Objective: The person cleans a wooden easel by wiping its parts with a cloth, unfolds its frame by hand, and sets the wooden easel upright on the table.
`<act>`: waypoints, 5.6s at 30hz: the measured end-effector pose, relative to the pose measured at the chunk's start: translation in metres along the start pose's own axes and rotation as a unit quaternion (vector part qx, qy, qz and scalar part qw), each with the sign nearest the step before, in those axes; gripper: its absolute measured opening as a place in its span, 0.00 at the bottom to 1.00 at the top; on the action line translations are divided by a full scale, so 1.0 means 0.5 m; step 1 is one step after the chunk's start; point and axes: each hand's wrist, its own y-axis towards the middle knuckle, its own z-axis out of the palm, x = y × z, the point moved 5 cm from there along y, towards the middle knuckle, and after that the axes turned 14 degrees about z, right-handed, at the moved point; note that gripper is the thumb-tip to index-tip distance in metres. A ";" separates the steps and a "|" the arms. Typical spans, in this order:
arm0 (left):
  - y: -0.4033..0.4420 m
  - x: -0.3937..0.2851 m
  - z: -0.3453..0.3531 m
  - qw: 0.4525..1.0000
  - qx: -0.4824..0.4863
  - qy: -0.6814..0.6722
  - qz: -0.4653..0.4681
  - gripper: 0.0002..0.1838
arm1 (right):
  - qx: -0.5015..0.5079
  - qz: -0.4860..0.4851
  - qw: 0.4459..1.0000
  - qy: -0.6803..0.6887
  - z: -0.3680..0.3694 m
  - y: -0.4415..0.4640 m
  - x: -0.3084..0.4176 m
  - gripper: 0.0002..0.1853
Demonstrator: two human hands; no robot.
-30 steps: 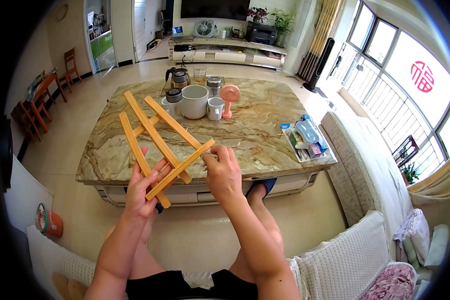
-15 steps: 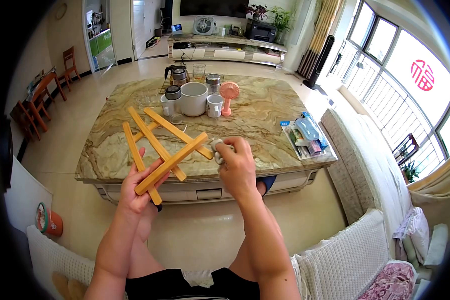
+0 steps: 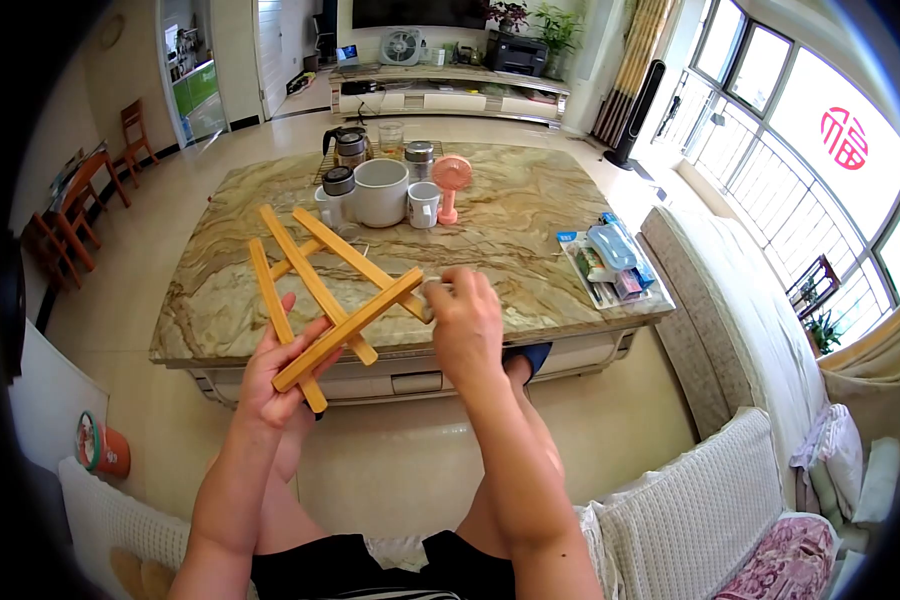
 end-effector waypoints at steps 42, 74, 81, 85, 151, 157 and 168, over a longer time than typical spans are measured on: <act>0.017 0.009 -0.009 0.998 -0.035 0.013 0.047 0.35 | 0.200 -0.118 0.968 0.097 0.040 -0.066 0.105 0.18; 0.035 0.032 -0.027 0.994 -0.082 0.023 0.061 0.37 | 0.280 -0.189 0.920 0.196 0.032 -0.101 0.161 0.16; 0.032 0.061 -0.020 0.997 -0.065 0.020 0.042 0.36 | 0.237 -0.195 0.935 0.178 0.045 -0.098 0.160 0.17; 0.043 0.056 -0.042 0.996 -0.075 0.021 0.050 0.36 | 0.230 -0.192 0.935 0.192 0.036 -0.098 0.165 0.16; 0.001 0.033 0.016 0.997 0.037 0.040 0.051 0.38 | 0.083 0.071 0.994 -0.016 0.014 -0.028 -0.006 0.20; -0.006 0.037 0.019 0.994 0.041 0.082 0.061 0.39 | 0.098 0.167 0.981 -0.033 0.016 -0.017 -0.050 0.15; -0.017 0.030 0.036 0.968 0.119 0.182 0.123 0.38 | 0.058 0.122 0.988 0.077 -0.006 -0.017 -0.025 0.19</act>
